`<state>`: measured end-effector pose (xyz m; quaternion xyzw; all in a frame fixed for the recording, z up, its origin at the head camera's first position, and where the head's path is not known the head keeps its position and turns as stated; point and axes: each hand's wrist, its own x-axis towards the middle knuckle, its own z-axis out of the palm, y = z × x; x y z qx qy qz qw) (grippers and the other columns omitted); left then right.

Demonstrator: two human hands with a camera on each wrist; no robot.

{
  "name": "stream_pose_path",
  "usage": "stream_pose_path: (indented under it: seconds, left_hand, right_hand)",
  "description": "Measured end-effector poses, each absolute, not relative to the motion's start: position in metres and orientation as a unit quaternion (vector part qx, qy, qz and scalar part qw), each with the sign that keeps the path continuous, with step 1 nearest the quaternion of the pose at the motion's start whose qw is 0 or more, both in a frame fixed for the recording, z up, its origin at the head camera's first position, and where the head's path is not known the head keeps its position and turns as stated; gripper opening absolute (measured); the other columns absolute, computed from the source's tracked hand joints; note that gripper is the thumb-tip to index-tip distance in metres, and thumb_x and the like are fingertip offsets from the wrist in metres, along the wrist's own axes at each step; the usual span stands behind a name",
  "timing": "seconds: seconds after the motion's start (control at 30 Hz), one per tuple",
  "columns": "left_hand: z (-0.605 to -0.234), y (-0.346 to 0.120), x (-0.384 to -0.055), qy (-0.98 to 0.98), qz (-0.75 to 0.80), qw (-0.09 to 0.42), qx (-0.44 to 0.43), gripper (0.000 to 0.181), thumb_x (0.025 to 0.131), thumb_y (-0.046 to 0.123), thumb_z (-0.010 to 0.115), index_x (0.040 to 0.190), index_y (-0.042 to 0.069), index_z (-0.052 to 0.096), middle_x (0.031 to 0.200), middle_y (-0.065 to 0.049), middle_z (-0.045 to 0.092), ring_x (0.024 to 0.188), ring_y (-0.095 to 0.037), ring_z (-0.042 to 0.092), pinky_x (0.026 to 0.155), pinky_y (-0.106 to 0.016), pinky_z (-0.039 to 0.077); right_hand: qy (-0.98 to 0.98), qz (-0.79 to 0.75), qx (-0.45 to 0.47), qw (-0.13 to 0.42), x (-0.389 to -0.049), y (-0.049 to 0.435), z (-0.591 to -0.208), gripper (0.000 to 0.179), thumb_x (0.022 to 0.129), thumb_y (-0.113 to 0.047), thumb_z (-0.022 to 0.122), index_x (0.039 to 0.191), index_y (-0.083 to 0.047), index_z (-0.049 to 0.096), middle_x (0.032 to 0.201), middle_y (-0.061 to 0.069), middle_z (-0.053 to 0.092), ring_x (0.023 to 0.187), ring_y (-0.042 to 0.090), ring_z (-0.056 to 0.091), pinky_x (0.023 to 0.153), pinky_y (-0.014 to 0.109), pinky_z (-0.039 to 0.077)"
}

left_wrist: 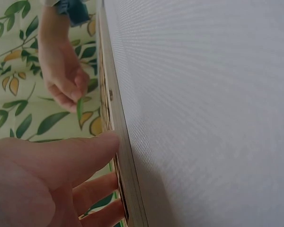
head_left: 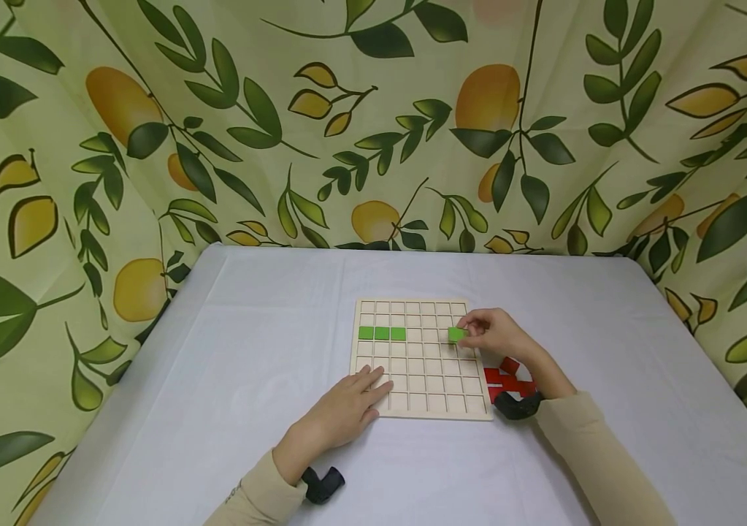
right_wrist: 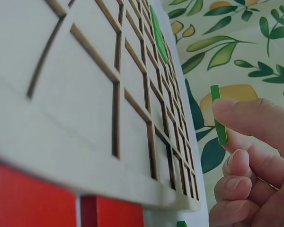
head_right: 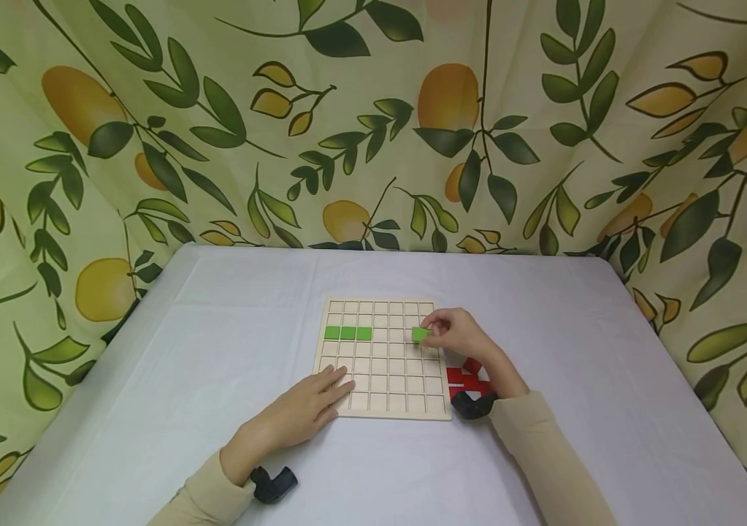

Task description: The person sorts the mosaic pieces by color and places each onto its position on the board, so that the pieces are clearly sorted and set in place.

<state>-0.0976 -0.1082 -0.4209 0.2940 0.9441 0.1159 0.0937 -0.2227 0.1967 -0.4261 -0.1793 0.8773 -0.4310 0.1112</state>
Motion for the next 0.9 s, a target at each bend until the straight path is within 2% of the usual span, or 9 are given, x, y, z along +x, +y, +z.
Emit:
stream_pose_path:
  seconds: [0.53, 0.9]
  left_hand:
    - [-0.419, -0.107, -0.096, 0.944, 0.130, 0.098, 0.286, 0.045, 0.098, 0.019, 0.052, 0.143, 0.011, 0.047, 0.155, -0.013, 0.039, 0.144, -0.032, 0.037, 0.117, -0.048, 0.036]
    - [-0.419, -0.108, -0.096, 0.944, 0.132, 0.097, 0.287, 0.046, 0.098, 0.019, 0.051, 0.143, 0.011, 0.046, 0.155, -0.013, 0.039, 0.144, -0.033, 0.037, 0.118, -0.048, 0.036]
  right_hand:
    - [0.860, -0.454, -0.204, 0.114, -0.226, 0.183, -0.430, 0.026, 0.077, -0.004, 0.076, 0.097, 0.009, 0.066, 0.068, -0.005, 0.047, 0.064, 0.004, 0.043, 0.057, 0.016, 0.038]
    - [0.865, -0.445, -0.200, 0.114, -0.227, 0.172, -0.426, 0.027, 0.077, -0.007, 0.077, 0.097, 0.007, 0.066, 0.068, -0.002, 0.047, 0.064, 0.006, 0.043, 0.058, 0.017, 0.036]
